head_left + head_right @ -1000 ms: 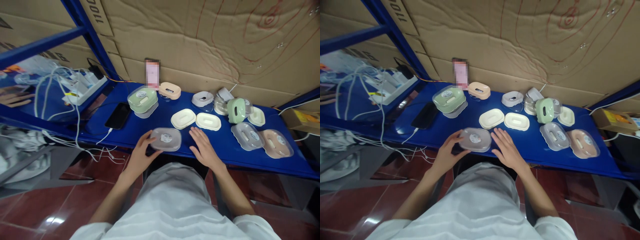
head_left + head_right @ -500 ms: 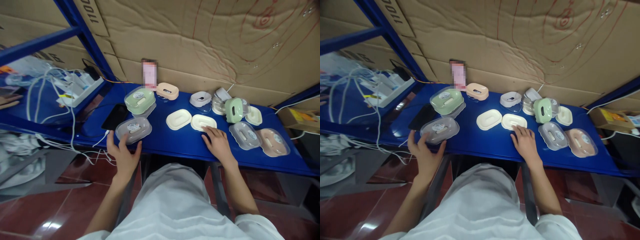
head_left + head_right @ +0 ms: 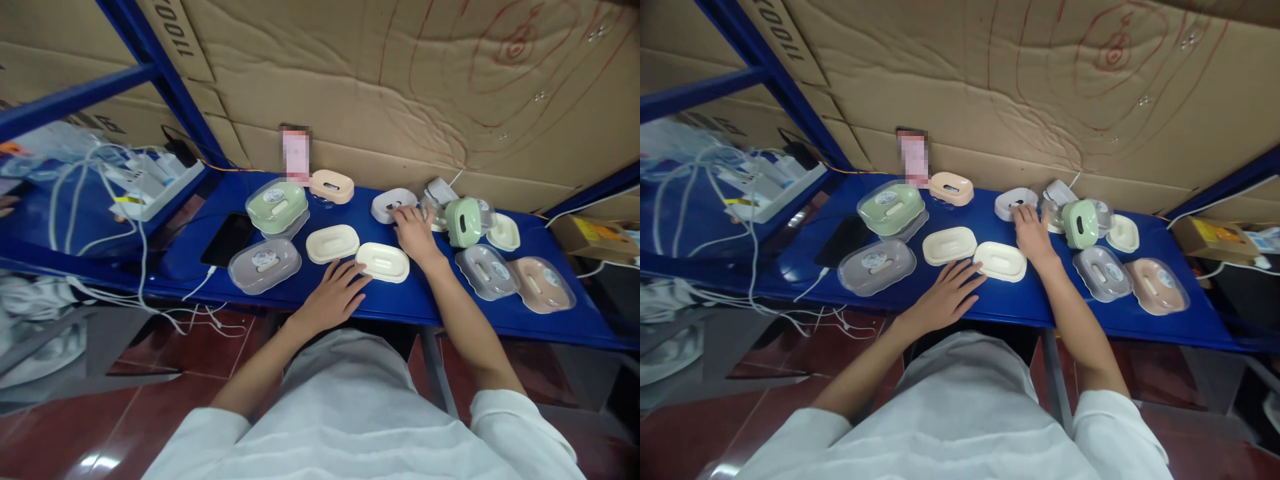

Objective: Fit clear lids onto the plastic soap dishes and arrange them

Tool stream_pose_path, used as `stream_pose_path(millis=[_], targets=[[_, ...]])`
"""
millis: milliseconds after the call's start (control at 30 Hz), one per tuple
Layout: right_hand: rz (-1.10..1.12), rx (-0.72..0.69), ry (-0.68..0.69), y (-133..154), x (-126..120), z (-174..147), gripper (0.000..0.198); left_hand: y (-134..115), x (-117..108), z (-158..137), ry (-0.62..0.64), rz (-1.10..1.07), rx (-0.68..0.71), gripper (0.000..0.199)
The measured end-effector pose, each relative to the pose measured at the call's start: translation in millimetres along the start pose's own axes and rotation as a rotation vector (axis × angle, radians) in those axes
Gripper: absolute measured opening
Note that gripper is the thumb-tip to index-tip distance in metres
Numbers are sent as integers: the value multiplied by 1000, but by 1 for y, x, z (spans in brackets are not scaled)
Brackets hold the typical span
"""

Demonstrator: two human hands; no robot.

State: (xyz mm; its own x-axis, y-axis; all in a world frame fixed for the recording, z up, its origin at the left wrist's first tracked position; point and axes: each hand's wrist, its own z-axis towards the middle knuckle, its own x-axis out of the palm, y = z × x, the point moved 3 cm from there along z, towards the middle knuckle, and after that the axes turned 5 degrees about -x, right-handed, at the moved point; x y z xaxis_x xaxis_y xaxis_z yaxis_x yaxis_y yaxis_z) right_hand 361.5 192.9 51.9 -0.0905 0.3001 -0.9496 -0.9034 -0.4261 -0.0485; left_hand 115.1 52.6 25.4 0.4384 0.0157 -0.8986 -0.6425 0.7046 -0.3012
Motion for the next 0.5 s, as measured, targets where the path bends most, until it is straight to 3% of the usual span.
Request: stream_pose_path(millis=[133, 233, 400, 500], targets=[[135, -153, -27, 27, -9, -14, 36, 1, 3, -12, -53, -63, -26, 38], [246, -242, -17, 53, -22, -33, 39, 4, 4, -20, -109, -93, -70, 34], [296, -333, 18, 102, -37, -78, 41, 10, 1, -30, -220, -181, -147, 51], [275, -351, -34, 112, -47, -100, 46, 10, -5, -31, -281, -162, -140, 56]])
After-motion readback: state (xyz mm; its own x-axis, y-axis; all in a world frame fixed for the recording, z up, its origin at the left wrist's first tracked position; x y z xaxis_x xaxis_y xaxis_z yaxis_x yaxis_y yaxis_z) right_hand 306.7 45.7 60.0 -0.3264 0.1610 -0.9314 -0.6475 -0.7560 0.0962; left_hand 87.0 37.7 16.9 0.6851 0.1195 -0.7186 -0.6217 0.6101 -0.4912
